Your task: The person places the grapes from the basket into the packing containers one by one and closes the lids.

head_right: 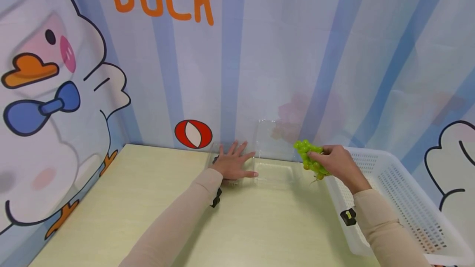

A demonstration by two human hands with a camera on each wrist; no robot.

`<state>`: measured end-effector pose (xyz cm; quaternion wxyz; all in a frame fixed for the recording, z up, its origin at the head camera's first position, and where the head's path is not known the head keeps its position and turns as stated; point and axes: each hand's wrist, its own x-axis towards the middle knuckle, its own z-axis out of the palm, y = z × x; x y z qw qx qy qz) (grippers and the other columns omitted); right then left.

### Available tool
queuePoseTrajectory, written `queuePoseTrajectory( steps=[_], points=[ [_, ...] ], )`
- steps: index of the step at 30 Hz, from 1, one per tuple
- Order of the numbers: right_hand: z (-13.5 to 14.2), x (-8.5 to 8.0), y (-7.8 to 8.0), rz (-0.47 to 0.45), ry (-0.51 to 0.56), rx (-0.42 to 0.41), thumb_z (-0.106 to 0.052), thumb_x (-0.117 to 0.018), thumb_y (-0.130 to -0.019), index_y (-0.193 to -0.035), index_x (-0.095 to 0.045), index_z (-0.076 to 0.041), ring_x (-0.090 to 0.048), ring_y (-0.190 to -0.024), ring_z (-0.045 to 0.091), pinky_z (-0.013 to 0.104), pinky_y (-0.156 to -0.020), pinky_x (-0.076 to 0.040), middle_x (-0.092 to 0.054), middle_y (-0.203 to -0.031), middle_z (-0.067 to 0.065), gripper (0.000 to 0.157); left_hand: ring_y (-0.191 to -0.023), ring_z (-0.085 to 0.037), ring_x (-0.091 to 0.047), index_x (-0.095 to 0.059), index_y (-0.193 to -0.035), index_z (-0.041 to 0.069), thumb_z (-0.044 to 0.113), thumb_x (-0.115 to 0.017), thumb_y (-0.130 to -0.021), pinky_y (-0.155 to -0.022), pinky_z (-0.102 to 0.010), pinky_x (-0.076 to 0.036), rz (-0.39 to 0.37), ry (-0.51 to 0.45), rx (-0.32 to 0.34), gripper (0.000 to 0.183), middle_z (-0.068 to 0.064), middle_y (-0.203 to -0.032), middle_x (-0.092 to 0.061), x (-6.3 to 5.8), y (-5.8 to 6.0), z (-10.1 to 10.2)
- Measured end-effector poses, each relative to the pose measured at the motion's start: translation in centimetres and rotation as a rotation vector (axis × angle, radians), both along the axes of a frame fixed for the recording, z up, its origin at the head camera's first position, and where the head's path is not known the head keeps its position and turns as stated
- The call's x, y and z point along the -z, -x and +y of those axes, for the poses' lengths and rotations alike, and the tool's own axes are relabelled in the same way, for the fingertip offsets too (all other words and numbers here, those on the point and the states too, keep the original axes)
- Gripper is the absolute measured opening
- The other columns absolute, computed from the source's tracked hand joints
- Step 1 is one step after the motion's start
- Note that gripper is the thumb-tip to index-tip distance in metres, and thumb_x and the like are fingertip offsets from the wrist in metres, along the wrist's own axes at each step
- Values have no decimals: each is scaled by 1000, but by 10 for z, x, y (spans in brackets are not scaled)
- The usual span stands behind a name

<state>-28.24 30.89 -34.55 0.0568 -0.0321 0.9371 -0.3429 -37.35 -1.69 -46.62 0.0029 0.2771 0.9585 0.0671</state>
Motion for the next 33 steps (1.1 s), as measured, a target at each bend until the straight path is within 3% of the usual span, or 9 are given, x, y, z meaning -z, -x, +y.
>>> queuePoseTrajectory(
  steps=[8,22,33],
  points=[
    [-3,2,5,0,21,-6,-61,-54,-89,-131,-53,3,-65,-88,20,38,-77,-55,-64,-117,19,76,-149,-33,3,-22,-152,41,86,-32,-78,-107,-73,0,0,-14,-3,87,-2,-163,-1,1,0,0],
    [-12,1,15,9,7,-23,-65,-53,-88,-133,-53,1,-60,-107,29,44,-85,-52,-59,-126,22,79,-149,-34,2,-21,-152,40,85,-32,-80,-107,-73,-2,4,12,-9,86,-2,-163,-1,-5,-6,0],
    [-16,4,20,5,39,-33,-60,-56,-88,-126,-58,-3,-64,-92,21,37,-77,-55,-63,-118,18,69,-149,-33,1,-20,-152,42,83,-34,-82,-107,-73,-3,7,20,-15,82,0,-163,-1,-6,-6,0]
  ],
)
